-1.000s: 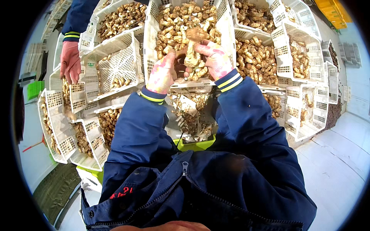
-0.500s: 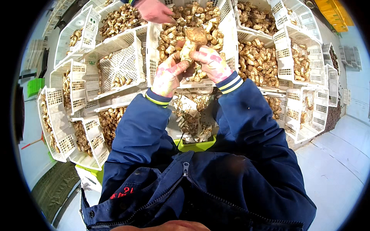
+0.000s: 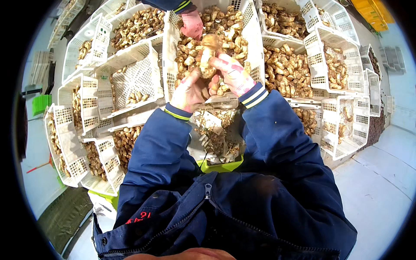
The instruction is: The person sorts mushrooms by hand from white plastic crates into a green bin, repeatedly picking up individual mushrooms, inspecting them, and placing them into the bin. The person wears pink gloves and a blue jacket while working in a room filled with stacked crates of mushrooms.
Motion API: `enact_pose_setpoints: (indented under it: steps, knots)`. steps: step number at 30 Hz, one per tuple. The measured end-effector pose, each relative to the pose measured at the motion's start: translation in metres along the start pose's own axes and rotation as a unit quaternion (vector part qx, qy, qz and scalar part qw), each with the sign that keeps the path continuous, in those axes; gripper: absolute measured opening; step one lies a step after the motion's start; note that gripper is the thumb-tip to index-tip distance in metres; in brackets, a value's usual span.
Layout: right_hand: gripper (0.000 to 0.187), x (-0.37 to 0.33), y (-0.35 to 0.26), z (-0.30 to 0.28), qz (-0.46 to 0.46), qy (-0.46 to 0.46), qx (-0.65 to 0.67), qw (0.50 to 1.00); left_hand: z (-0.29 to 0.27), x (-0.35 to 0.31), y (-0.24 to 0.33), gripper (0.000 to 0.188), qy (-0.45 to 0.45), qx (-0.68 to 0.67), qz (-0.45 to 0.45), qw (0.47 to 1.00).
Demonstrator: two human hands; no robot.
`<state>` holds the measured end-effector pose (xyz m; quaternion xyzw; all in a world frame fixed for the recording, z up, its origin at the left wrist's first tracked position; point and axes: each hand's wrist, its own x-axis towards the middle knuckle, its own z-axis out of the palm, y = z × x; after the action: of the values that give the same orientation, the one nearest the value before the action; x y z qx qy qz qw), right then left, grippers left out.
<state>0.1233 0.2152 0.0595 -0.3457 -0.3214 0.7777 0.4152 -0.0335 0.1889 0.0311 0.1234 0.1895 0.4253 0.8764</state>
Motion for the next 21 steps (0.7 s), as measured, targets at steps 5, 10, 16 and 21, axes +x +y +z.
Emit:
enact_pose_setpoints:
  steps: [5,10,16,21]
  knots:
    - [0.019,-0.007,0.002,-0.019,-0.065,0.025,-0.068,0.995,0.01,0.008,-0.005,0.047,0.094,-0.123,-0.044,0.987]
    - [0.02,-0.017,-0.04,-0.044,-0.111,0.199,-0.089,0.97,-0.013,0.013,0.001,0.058,0.127,0.291,-0.037,0.948]
    - [0.031,-0.079,-0.089,-0.209,-0.15,0.379,0.163,0.899,-0.029,0.018,0.016,0.054,0.213,0.246,-0.006,0.945]
    - [0.043,-0.129,-0.088,-0.331,-0.173,0.532,0.219,0.799,-0.032,0.012,0.019,0.057,0.187,0.257,0.036,0.948]
